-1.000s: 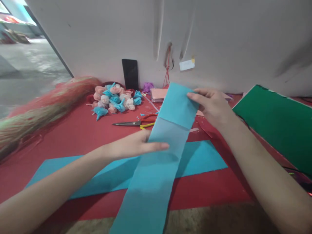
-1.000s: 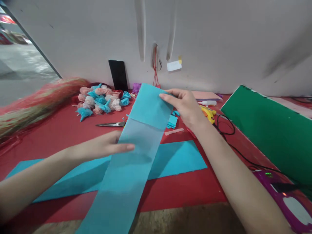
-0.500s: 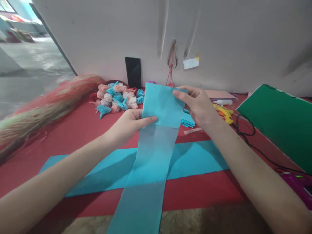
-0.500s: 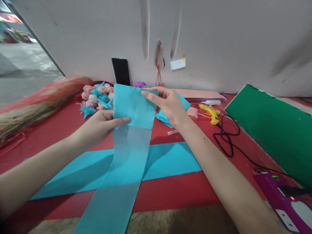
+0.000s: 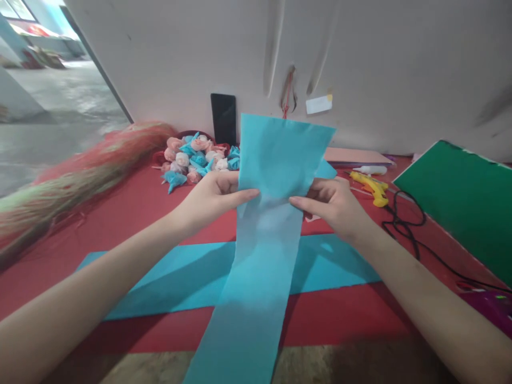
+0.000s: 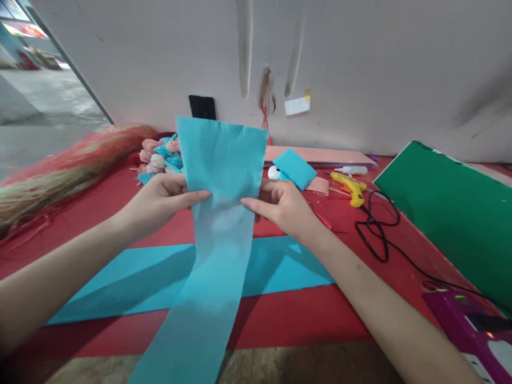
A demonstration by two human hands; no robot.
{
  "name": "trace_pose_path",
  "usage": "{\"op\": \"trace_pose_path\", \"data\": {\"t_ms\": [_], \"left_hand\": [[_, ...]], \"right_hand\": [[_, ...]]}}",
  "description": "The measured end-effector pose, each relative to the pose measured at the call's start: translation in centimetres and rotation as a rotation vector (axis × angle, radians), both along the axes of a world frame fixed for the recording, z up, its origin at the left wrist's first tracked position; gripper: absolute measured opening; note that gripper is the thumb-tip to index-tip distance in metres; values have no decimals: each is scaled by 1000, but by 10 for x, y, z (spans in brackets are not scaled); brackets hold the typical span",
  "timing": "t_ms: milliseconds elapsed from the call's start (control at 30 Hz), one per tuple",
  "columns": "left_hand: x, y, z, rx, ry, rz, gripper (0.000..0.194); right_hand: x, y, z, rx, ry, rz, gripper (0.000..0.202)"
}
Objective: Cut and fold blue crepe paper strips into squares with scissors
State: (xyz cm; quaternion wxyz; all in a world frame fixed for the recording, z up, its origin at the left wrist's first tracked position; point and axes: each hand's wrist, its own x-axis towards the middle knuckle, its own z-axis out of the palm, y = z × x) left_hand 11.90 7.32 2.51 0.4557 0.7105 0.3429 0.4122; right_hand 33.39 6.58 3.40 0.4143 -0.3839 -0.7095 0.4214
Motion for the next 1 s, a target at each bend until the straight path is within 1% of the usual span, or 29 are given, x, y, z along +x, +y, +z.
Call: {"op": "trace_pose_path", "data": {"t_ms": [167, 267, 367, 433, 500, 633, 700, 767, 833, 1000], "left_hand": [[-5, 3, -2, 72, 35, -57, 20], [-8, 5, -6, 52, -21, -107, 19], [-9, 6, -8, 28, -80, -142, 18], [-9, 5, -7, 37, -95, -138, 16], [-9, 5, -7, 51, -86, -109, 14], [-9, 5, -6, 68, -22, -13, 13], [-9, 5, -4, 53, -42, -40, 12], [-8, 3, -1, 17, -94, -116, 14], [-8, 2, 2, -16, -136, -164, 17], [-8, 2, 1, -113, -192, -157, 27]], "right_hand": [[3, 2, -6, -8, 36, 4, 5], [7, 5, -13, -12, 58, 13, 12], [11, 9, -18, 30, 96, 52, 15], [14, 10, -21, 64, 105, 78, 14], [16, 11, -22, 70, 92, 75, 13], [17, 8, -21, 77, 103, 66, 13], [16, 6, -17, 91, 121, 83, 13], [15, 4, -13, 74, 116, 71, 15], [14, 2, -10, 44, 123, 61, 19], [15, 4, -12, 6, 167, 104, 31]]}}
